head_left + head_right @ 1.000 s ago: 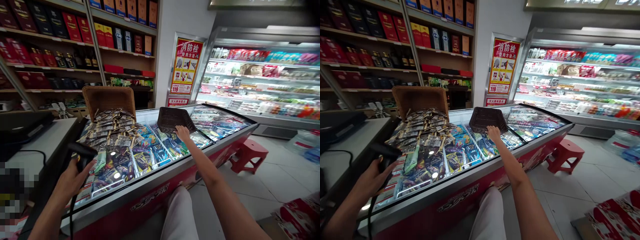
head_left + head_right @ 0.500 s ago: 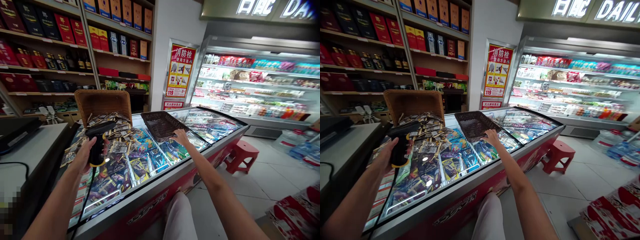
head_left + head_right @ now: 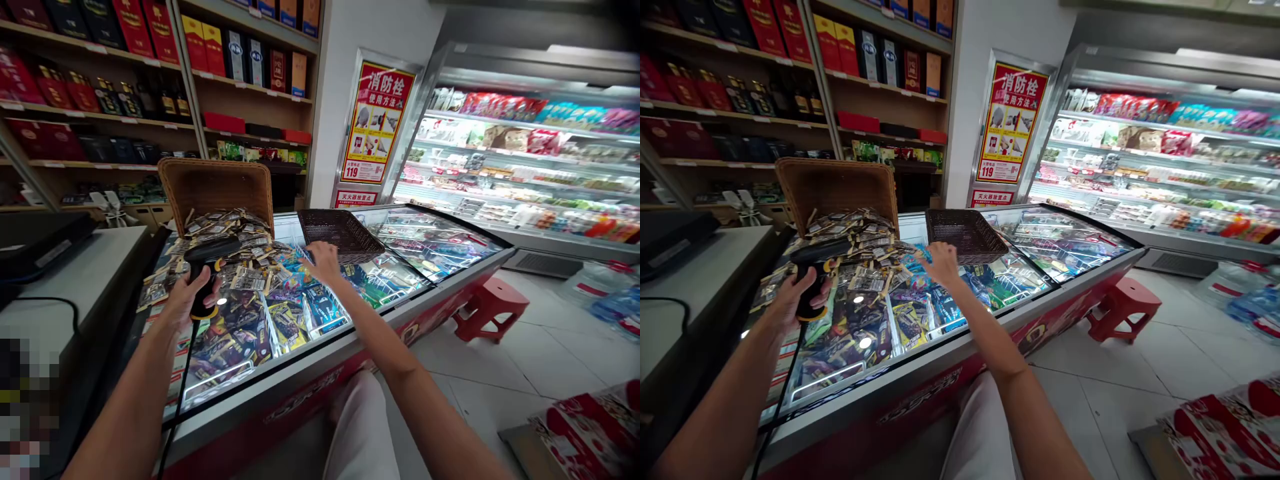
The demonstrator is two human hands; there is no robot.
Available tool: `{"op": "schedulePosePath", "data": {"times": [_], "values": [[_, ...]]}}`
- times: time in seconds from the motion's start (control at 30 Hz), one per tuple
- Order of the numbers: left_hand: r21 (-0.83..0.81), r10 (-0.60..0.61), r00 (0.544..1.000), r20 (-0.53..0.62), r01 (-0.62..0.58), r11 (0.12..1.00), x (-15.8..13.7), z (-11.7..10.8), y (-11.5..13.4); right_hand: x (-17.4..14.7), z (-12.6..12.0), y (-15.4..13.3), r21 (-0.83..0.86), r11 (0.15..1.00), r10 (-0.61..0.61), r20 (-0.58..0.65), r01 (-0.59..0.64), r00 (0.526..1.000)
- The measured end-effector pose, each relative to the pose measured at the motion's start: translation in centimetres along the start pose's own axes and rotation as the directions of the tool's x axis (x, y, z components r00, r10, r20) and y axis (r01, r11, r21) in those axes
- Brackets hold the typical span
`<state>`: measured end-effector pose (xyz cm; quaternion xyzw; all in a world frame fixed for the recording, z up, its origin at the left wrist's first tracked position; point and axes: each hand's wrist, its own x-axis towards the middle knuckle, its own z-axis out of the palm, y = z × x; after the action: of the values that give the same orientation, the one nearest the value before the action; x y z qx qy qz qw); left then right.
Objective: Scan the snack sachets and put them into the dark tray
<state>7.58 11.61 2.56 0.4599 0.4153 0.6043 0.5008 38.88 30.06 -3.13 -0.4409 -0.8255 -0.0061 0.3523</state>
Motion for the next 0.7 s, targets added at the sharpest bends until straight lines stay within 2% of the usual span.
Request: {"op": "schedulePosePath", "data": {"times": [0.1,0.2,0.3,0.43,0.5,0.53,0.63,0.7], "values": [[0.02,-0.002,0.999,-0.049,0.003,1.0,-0.2,-0.1,-0.7,0.9,4.2,-6.7,0.097,0.995,-0.025,0.217,0.004,0.976],[0.016,-0.008,0.998,-0.062,0.009,1.0,-0.4,0.0,-0.9,1.0,7.5,-10.4,0.076,0.994,0.05,0.285,-0.074,0.957],[0.029,-0.017,0.998,-0.065,0.019,0.999,-0.4,0.3,-1.0,0.6,8.5,-11.1,0.129,0.986,0.07,0.253,-0.105,0.965],[0.045,-0.009,0.997,-0.076,0.012,0.999,-0.4,1.0,-1.1,0.2,7.2,-10.5,0.318,0.938,0.081,0.195,-0.141,0.977],[0.027,0.007,0.996,-0.087,-0.004,1.0,-0.3,1.3,-1.3,0.2,6.3,-10.2,0.488,0.848,0.137,0.176,-0.208,0.975],[0.017,0.013,0.996,-0.092,-0.011,1.0,-0.3,1.4,-1.5,0.3,5.8,-10.0,0.581,0.777,0.181,0.164,-0.243,0.97],[0.026,0.01,0.996,-0.091,-0.007,1.0,-0.3,1.5,-2.0,0.8,4.8,-9.3,0.806,0.51,0.348,0.126,-0.3,0.929],[0.047,-0.007,0.997,-0.083,0.011,0.999,-0.3,1.4,-2.2,1.1,4.2,-8.6,0.874,0.362,0.449,0.14,-0.323,0.882]]}}
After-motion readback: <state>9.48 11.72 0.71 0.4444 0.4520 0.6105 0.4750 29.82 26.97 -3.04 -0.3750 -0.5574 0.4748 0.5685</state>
